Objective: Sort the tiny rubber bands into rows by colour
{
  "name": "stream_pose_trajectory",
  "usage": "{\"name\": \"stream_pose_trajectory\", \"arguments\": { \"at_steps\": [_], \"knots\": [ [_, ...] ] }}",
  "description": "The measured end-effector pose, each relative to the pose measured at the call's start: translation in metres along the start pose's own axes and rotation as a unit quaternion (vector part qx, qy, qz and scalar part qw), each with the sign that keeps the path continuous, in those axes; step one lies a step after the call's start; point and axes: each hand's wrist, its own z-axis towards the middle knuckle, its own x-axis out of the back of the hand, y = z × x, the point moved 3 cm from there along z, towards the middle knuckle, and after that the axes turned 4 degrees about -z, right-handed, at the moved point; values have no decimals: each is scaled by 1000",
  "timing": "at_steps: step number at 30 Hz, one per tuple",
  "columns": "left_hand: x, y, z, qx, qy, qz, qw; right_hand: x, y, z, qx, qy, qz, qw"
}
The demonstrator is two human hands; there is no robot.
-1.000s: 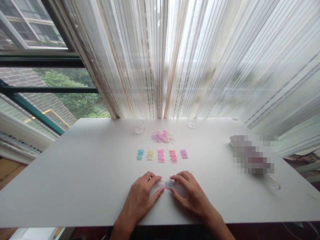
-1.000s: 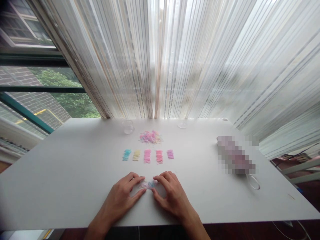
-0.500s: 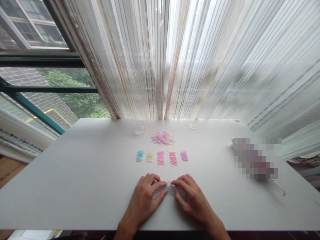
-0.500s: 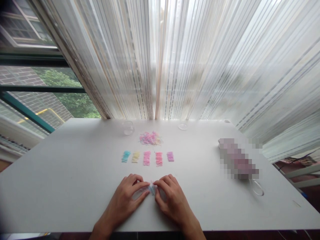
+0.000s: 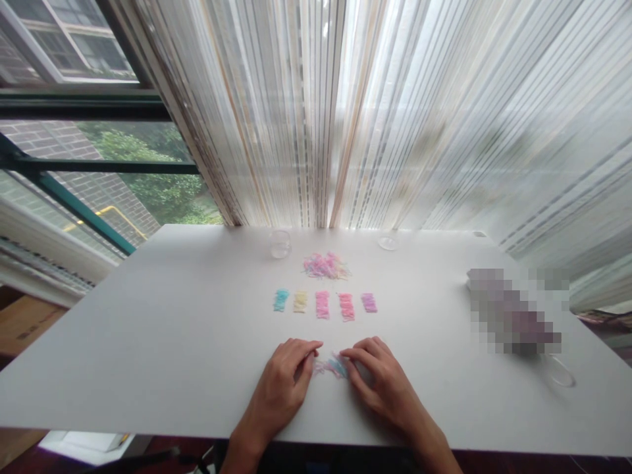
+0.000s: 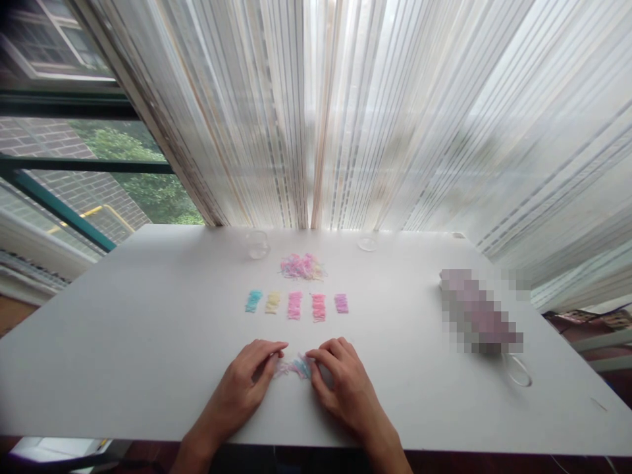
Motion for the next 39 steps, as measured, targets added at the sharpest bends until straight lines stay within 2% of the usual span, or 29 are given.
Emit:
{"name": "stream_pose_trajectory", "arguments": {
  "at_steps": [6,16,29,39],
  "knots": [
    [9,1,-8,-5,-23,69,997,1,-1,0,3,-23,-11,1000],
    [8,1,-17,4,3,94,996,3,-3,0,6,-26,-17,1000],
    [13,8,-14,-15,10,63,998,6,-10,0,29,19,8,999],
    [0,24,-6,-52,-15,39,998,1,-17,0,62,37,13,997]
  ]
}}
